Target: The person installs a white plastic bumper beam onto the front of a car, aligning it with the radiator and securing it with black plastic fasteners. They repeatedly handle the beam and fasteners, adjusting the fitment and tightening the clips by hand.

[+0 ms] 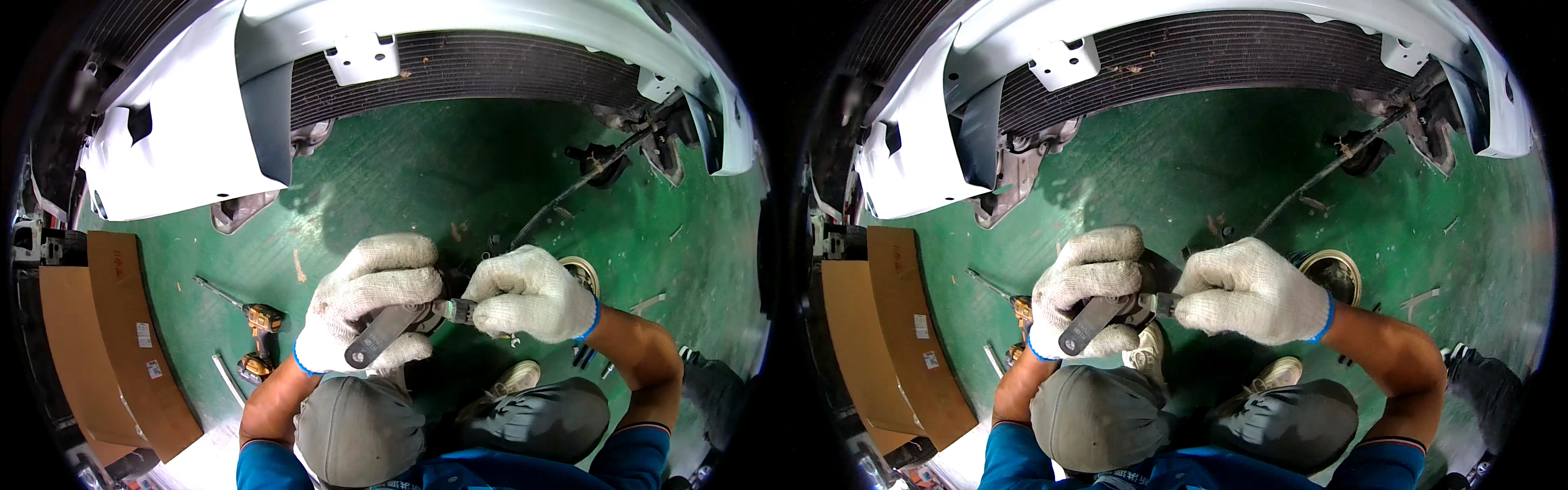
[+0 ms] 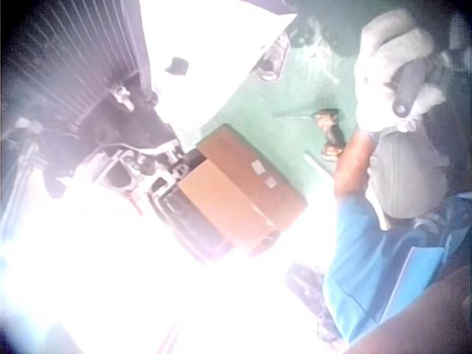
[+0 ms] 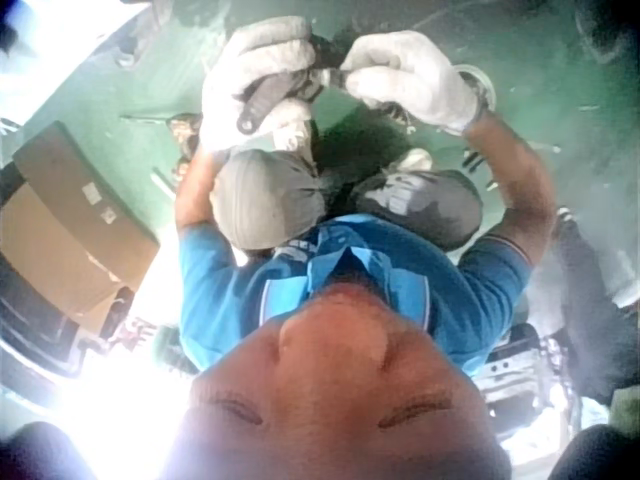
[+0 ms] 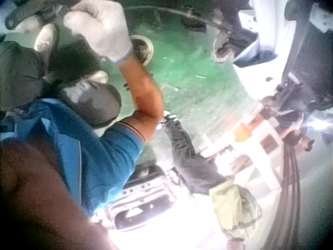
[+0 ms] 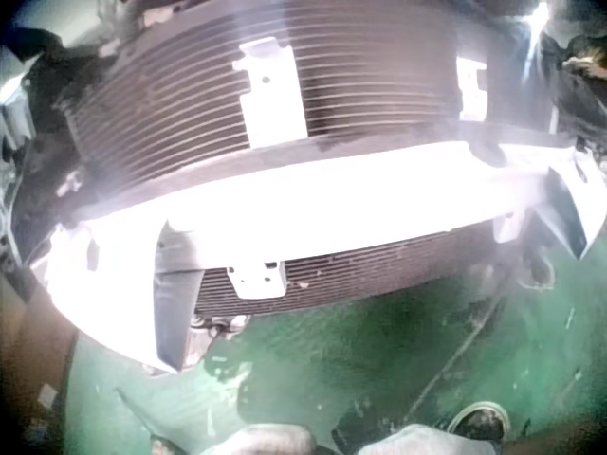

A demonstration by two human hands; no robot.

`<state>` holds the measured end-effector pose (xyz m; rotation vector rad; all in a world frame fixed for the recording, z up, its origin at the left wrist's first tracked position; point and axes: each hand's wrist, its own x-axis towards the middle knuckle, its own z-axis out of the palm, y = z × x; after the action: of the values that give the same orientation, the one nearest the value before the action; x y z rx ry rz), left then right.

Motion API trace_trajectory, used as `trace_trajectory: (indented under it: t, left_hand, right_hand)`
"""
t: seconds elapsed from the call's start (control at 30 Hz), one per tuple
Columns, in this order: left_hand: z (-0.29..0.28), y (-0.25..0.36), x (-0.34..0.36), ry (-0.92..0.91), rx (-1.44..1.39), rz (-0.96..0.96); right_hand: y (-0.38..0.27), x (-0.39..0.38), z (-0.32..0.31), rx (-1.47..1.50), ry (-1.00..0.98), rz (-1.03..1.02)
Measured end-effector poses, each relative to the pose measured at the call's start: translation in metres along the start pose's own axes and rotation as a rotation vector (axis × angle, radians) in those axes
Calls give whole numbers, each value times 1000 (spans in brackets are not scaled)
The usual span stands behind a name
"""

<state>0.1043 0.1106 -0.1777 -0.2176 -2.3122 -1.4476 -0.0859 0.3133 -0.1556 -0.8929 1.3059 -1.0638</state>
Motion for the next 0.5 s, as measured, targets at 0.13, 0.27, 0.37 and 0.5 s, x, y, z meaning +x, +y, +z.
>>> trace_trajectory:
  t: [0.13, 0.27, 0.37, 0.5]
  left_hand:
    - [-1, -3, 0, 11, -2, 33]
    - [-13, -5, -22, 353, -35, -206]
    - [-21, -10, -34, 372, 89, -189]
    - [-5, -42, -37, 28, 239, -221]
  right_hand:
    - [-5, 1, -1, -38, 7, -15]
    - [12, -8, -14, -10, 142, -36]
    - [-5, -20, -30, 113, 204, 166]
    - [-1, -16, -47, -199, 193, -50]
